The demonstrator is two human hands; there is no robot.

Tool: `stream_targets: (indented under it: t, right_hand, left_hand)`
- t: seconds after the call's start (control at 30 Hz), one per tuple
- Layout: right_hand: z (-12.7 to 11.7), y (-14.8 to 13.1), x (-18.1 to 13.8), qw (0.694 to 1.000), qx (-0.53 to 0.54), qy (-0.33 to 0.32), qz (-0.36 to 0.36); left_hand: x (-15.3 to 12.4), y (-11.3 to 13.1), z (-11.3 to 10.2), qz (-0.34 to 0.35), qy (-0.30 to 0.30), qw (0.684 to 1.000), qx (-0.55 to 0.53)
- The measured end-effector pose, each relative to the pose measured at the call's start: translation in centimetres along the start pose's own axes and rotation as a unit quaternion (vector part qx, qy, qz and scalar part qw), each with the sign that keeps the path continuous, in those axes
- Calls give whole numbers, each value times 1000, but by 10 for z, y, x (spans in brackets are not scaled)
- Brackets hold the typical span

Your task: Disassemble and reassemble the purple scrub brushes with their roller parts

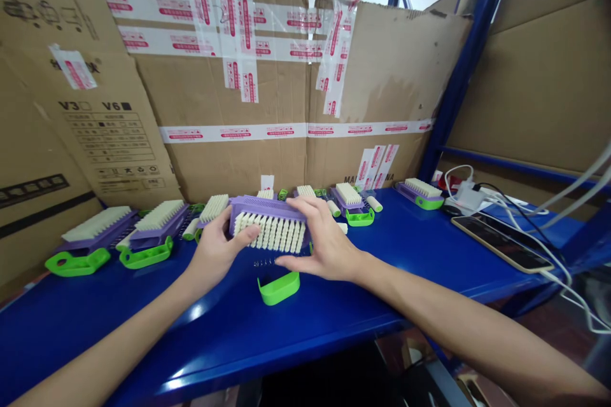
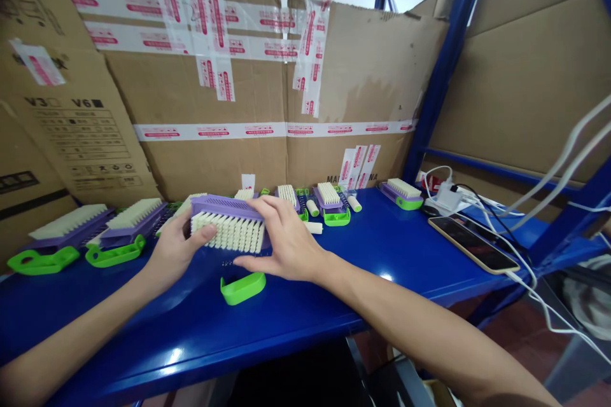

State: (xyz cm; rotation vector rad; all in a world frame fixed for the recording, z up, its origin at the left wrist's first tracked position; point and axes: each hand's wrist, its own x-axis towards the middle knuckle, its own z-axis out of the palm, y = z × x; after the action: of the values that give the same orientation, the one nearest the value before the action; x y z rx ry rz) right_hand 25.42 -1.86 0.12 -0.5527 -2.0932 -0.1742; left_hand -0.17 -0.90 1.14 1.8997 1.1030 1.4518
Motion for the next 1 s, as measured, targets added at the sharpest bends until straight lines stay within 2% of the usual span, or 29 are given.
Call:
stream_targets:
  t: [0.1, 0.2, 0.43, 0.77, 1.0]
  right_hand:
    - [-1, -1, 1, 996, -66, -6, -65]
    - [-1, -1, 1, 990, -111, -26, -88]
    - [-3, 0, 1, 981, -156, -73, -89]
    - [-8, 11, 5, 985, -133, -68, -84]
    - [-18, 29, 8, 992, -116, -42, -31]
  left_hand:
    - [0, 2, 1, -7, 5, 1000, -6]
    - [0, 3, 2, -6, 11, 1000, -9]
    - [-2, 4, 5, 2, -26, 999, -32]
    - [-3, 0, 3, 13, -79, 994, -72]
    - [-2, 2, 4, 28, -97, 991, -92]
